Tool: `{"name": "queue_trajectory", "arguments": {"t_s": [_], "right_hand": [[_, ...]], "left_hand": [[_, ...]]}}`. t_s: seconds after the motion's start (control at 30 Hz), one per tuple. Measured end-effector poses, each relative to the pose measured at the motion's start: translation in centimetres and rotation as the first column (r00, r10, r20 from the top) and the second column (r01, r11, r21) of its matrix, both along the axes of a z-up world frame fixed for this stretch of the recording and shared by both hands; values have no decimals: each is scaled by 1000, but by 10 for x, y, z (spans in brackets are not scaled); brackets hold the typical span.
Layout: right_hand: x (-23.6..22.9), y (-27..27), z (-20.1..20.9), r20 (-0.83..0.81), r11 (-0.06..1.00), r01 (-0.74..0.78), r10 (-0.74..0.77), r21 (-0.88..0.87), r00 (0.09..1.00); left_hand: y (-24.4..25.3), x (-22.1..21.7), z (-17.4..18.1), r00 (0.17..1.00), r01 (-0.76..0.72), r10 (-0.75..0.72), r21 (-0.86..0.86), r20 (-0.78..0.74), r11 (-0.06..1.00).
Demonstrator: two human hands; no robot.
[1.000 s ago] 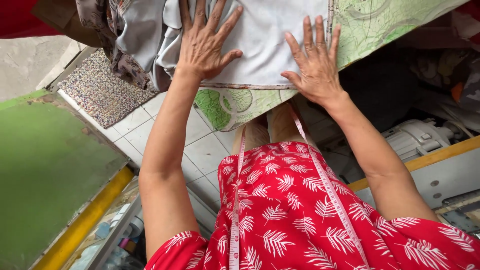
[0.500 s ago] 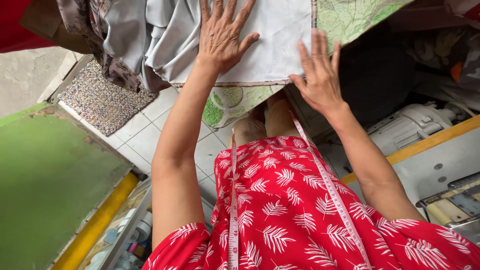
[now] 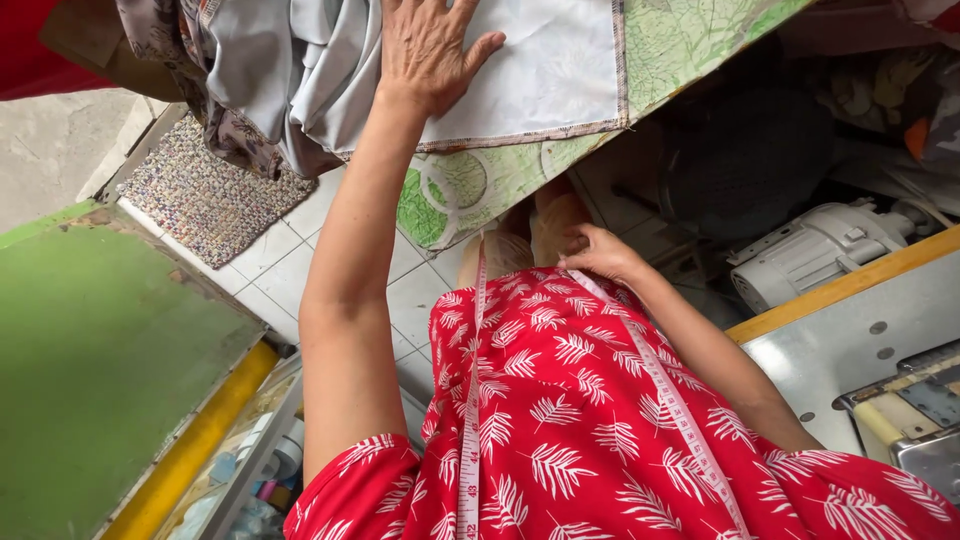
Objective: The person is using a measuring tape to measure distances on a piece of light-colored fabric and marking it with an orange marking tool.
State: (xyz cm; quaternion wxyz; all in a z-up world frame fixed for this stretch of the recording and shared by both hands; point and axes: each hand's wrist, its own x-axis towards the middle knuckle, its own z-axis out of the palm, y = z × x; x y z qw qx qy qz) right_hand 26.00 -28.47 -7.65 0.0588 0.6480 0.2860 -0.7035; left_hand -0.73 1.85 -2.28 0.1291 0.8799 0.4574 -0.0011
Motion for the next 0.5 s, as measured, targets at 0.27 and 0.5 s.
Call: {"name": "queue_trajectory", "arguments": {"t_s": [0.27, 0.5], "right_hand": [[11, -30, -43, -165, 796, 566, -601, -216, 782], [100, 29, -10, -162, 582, 787, -772, 207, 614]], "left_hand": [[-20, 14, -8, 997, -58, 44, 244, 61, 968], [-43, 32, -31, 983, 1, -39, 203, 182, 979]]}}
